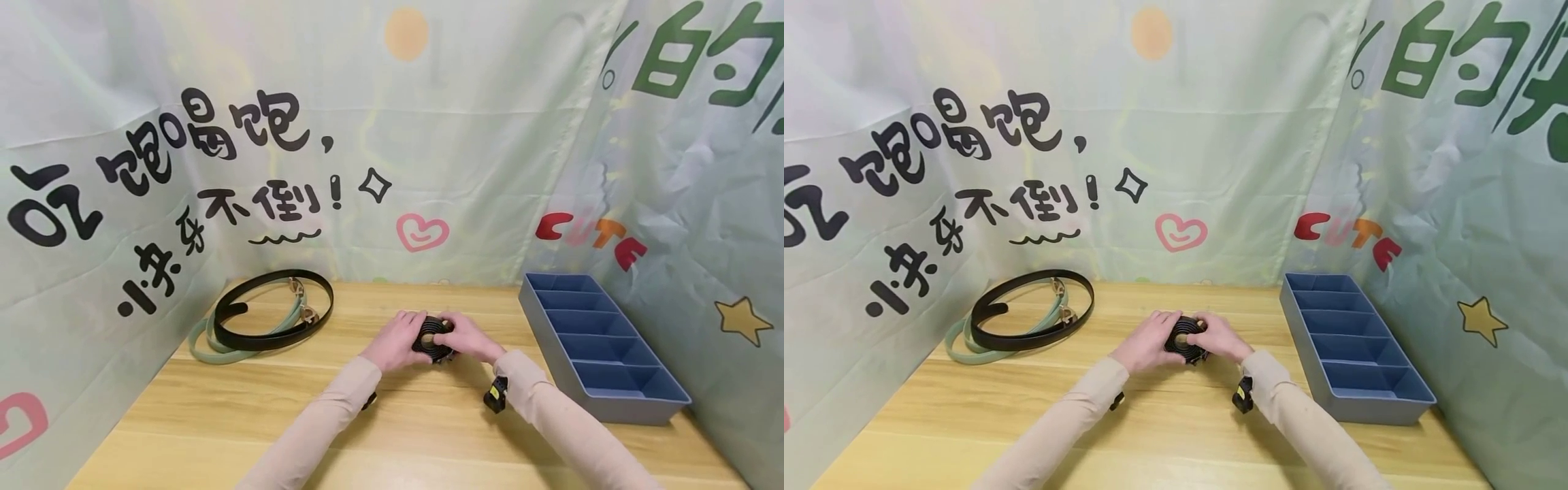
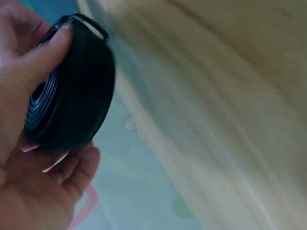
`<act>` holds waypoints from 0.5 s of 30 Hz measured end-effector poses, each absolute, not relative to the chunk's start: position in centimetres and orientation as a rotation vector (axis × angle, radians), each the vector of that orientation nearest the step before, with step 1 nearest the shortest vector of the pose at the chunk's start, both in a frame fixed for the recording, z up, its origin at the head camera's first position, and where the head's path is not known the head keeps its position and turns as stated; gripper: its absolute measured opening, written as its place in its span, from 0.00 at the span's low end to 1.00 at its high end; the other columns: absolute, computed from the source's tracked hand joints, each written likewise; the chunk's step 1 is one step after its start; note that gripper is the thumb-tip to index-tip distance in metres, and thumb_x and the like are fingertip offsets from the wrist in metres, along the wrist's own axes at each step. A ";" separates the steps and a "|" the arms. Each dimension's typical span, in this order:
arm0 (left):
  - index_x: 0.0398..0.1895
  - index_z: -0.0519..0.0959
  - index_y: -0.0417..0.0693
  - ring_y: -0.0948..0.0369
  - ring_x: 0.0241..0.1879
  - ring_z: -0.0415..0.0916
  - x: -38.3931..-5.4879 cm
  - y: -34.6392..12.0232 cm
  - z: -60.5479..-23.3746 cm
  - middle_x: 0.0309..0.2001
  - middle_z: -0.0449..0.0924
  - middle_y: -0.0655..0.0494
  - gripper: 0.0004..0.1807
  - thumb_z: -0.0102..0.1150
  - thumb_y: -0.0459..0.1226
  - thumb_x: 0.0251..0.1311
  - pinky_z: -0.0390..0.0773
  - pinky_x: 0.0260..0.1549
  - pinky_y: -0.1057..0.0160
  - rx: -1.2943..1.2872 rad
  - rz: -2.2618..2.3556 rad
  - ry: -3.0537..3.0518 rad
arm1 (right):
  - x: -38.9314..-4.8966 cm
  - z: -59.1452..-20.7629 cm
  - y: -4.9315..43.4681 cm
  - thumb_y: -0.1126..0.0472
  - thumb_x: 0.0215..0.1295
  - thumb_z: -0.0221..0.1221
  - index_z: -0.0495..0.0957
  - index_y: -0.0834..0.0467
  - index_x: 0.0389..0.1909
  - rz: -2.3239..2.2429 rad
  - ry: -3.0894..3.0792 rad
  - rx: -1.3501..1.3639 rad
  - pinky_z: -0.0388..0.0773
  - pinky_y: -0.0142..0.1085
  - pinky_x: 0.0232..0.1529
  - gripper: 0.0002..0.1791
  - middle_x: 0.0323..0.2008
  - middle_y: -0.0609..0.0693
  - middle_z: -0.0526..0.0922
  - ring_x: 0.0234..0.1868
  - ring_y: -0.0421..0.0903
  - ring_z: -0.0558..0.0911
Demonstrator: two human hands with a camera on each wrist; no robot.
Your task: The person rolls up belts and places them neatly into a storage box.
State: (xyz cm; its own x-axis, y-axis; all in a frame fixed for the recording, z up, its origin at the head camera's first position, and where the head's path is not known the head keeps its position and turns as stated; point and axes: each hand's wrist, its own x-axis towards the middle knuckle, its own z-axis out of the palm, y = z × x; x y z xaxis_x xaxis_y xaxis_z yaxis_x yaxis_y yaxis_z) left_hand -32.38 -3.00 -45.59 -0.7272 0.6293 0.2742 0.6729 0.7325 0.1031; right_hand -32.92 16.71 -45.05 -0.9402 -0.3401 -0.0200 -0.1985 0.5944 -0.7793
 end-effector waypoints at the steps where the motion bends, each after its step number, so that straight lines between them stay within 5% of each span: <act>1: 0.66 0.67 0.43 0.53 0.58 0.73 -32.5 -3.0 -45.3 0.58 0.78 0.48 0.43 0.69 0.57 0.52 0.73 0.58 0.57 -1.015 -0.361 -2.745 | -32.9 -44.9 16.8 0.61 0.60 0.62 0.75 0.59 0.57 -1.211 2.713 -0.495 0.78 0.38 0.32 0.23 0.43 0.57 0.82 0.36 0.46 0.80; 7: 0.43 0.79 0.49 0.63 0.34 0.78 -32.9 -2.8 -43.9 0.35 0.82 0.58 0.24 0.70 0.55 0.53 0.76 0.37 0.65 -0.912 -0.632 -2.899 | -33.0 -43.9 17.5 0.60 0.58 0.64 0.77 0.59 0.53 -0.811 2.961 -0.924 0.75 0.40 0.39 0.20 0.43 0.53 0.81 0.37 0.44 0.78; 15: 0.40 0.82 0.56 0.68 0.29 0.75 -33.4 -0.8 -43.4 0.32 0.82 0.64 0.18 0.74 0.51 0.48 0.73 0.31 0.70 -0.873 -0.873 -2.886 | -33.2 -41.4 20.0 0.60 0.55 0.65 0.78 0.52 0.52 -0.594 3.041 -1.148 0.76 0.40 0.40 0.21 0.44 0.48 0.78 0.38 0.43 0.76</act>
State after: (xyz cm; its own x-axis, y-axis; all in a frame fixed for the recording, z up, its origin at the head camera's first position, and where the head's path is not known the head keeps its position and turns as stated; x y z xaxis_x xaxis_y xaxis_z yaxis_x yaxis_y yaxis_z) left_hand -33.38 -0.79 -43.36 -0.8452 0.5110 0.1567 0.5122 0.6906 0.5107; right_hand -33.16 19.99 -41.39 -0.7468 -0.6063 0.2734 -0.6646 0.6959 -0.2721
